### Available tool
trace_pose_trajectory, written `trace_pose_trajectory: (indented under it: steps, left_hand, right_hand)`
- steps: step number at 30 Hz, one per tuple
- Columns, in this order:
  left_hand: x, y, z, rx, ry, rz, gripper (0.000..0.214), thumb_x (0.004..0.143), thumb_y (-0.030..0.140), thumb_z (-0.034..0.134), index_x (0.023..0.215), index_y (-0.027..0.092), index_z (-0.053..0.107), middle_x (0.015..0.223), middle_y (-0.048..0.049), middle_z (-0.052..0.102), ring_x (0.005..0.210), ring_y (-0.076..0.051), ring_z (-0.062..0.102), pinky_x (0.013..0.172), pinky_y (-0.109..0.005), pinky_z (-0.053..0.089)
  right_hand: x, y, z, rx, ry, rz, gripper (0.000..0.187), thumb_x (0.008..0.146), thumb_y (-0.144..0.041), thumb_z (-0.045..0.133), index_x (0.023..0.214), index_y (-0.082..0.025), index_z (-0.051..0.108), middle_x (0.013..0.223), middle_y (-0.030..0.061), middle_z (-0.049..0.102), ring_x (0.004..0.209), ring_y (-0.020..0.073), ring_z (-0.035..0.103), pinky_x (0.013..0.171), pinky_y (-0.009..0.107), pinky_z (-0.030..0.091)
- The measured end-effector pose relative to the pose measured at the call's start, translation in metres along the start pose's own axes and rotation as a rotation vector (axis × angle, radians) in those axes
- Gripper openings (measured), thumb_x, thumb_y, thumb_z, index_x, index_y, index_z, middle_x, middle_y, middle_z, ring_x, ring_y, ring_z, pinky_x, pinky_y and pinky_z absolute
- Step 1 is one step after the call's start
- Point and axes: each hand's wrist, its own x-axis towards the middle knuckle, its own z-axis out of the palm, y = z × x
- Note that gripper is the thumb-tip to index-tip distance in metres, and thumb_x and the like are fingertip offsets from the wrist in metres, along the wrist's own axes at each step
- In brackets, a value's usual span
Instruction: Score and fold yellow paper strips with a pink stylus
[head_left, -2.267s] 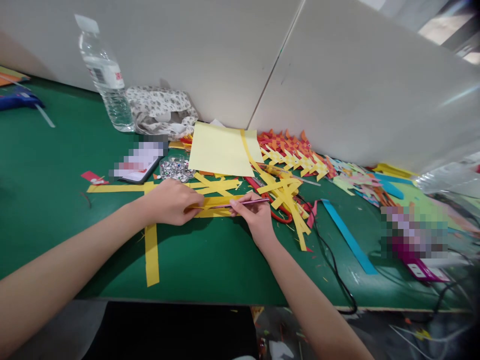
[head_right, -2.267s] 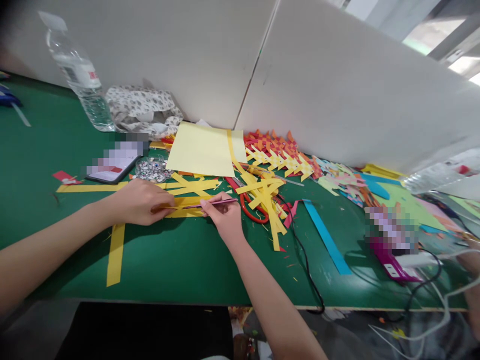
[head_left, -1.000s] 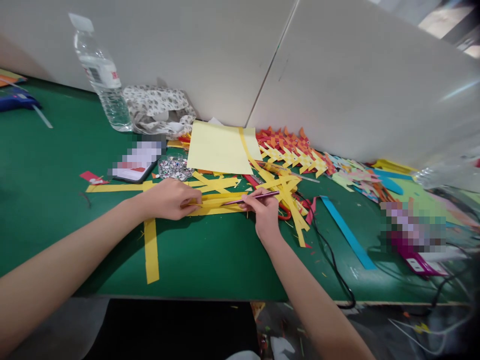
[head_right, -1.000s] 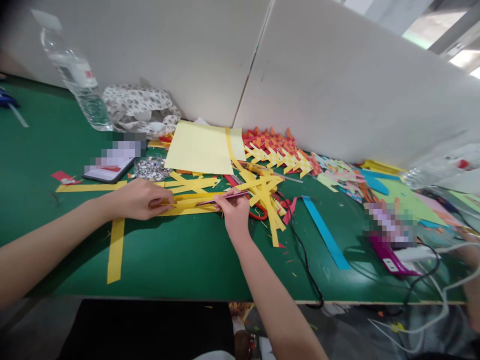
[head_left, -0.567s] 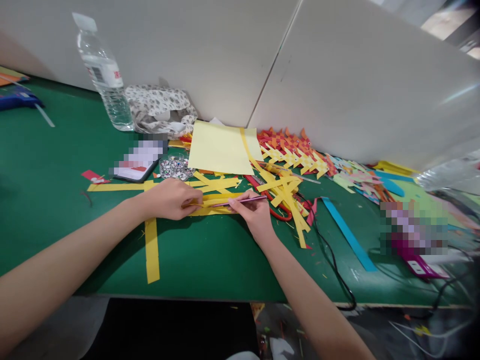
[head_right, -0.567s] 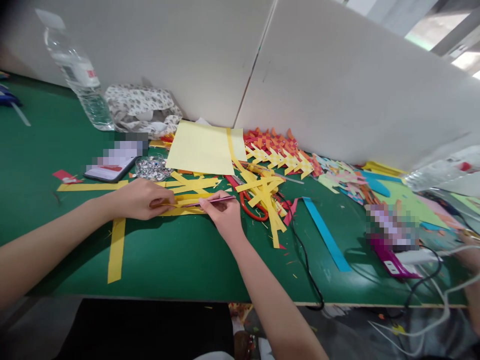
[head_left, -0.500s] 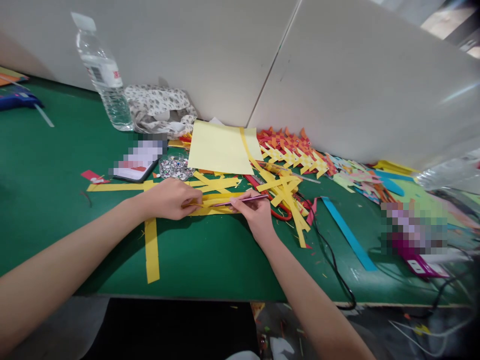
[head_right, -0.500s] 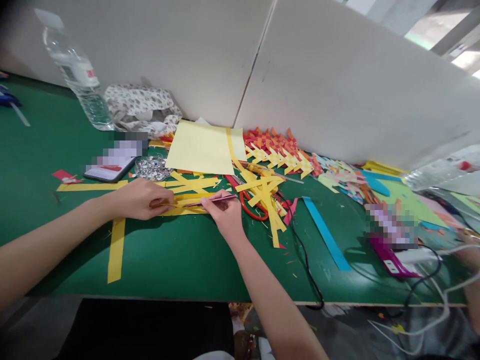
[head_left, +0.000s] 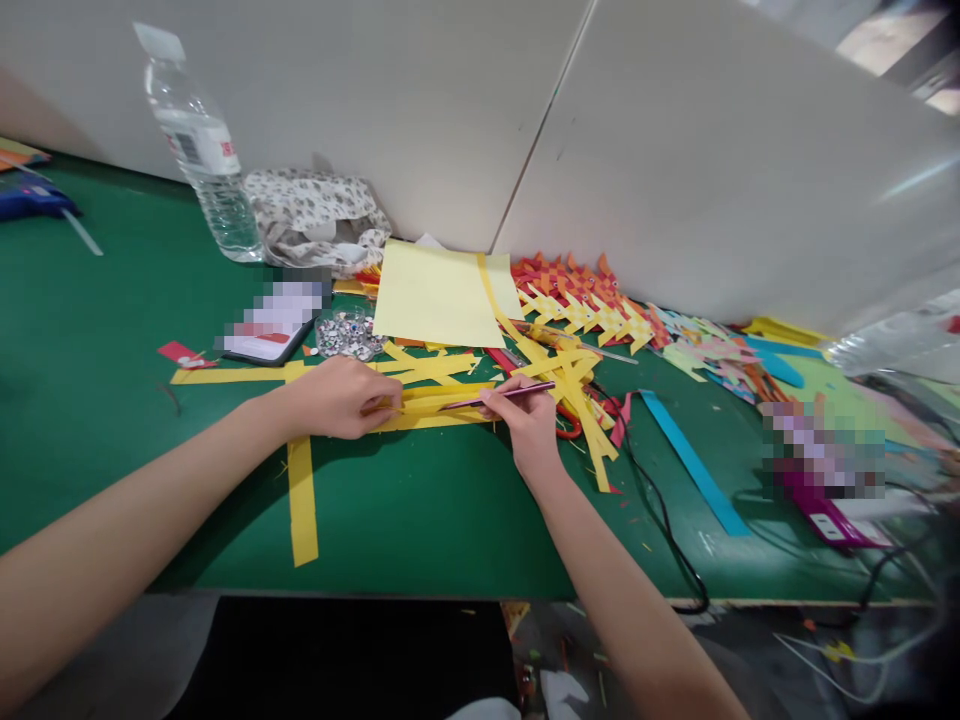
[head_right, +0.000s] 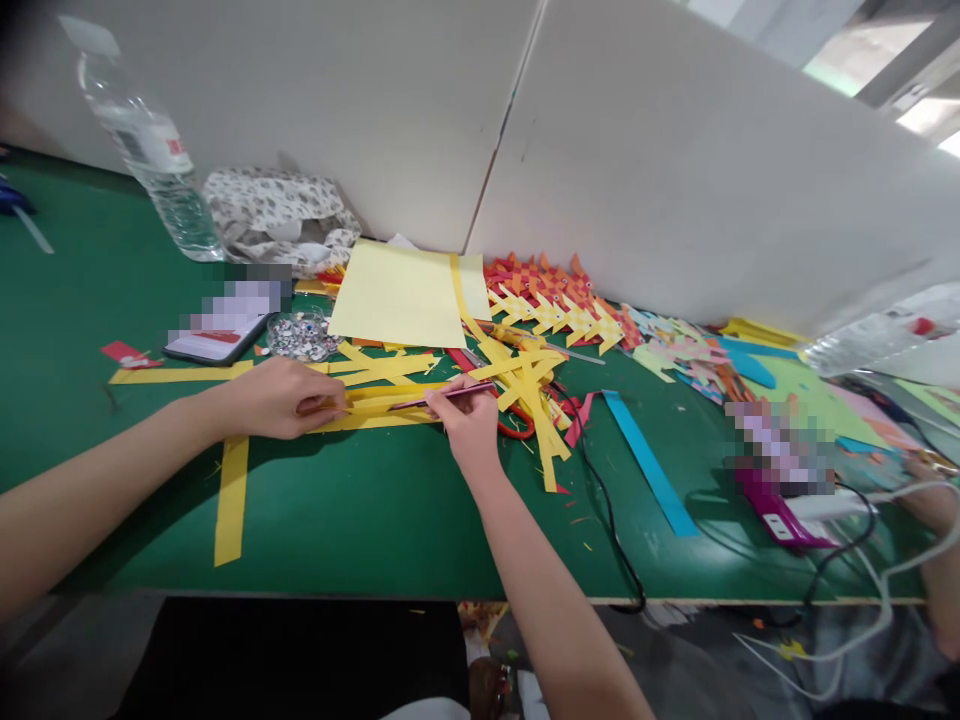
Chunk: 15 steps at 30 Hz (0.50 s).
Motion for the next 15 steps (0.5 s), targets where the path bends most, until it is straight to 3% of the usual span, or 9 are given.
trace_pose_trajectory:
  steps: [9, 15]
  left_hand:
    - [0.000, -0.003, 0.001, 0.005, -0.003, -0.001, 0.017, 0.081, 0.025, 0.048, 0.080, 0.023, 0.065, 0.058, 0.0040, 0.062, 0.052, -0.010, 0.055, 0.050, -0.022, 0.032]
    - [-0.004, -0.011, -0.006, 0.051, 0.002, 0.001, 0.018, 0.080, 0.028, 0.049, 0.078, 0.023, 0.066, 0.063, 0.0020, 0.066, 0.055, -0.010, 0.057, 0.048, -0.022, 0.031]
  right_hand:
    - [0.003, 0.003, -0.009, -0.008, 0.051, -0.016, 0.021, 0.062, -0.028, 0.075, 0.058, -0.020, 0.055, 0.053, -0.0042, 0.057, 0.052, 0.0137, 0.058, 0.052, 0.027, 0.049]
    - [-0.004, -0.001, -0.003, 0.019, -0.005, 0.044, 0.025, 0.062, -0.033, 0.077, 0.060, -0.020, 0.055, 0.053, -0.0042, 0.059, 0.051, 0.0139, 0.060, 0.053, 0.026, 0.050]
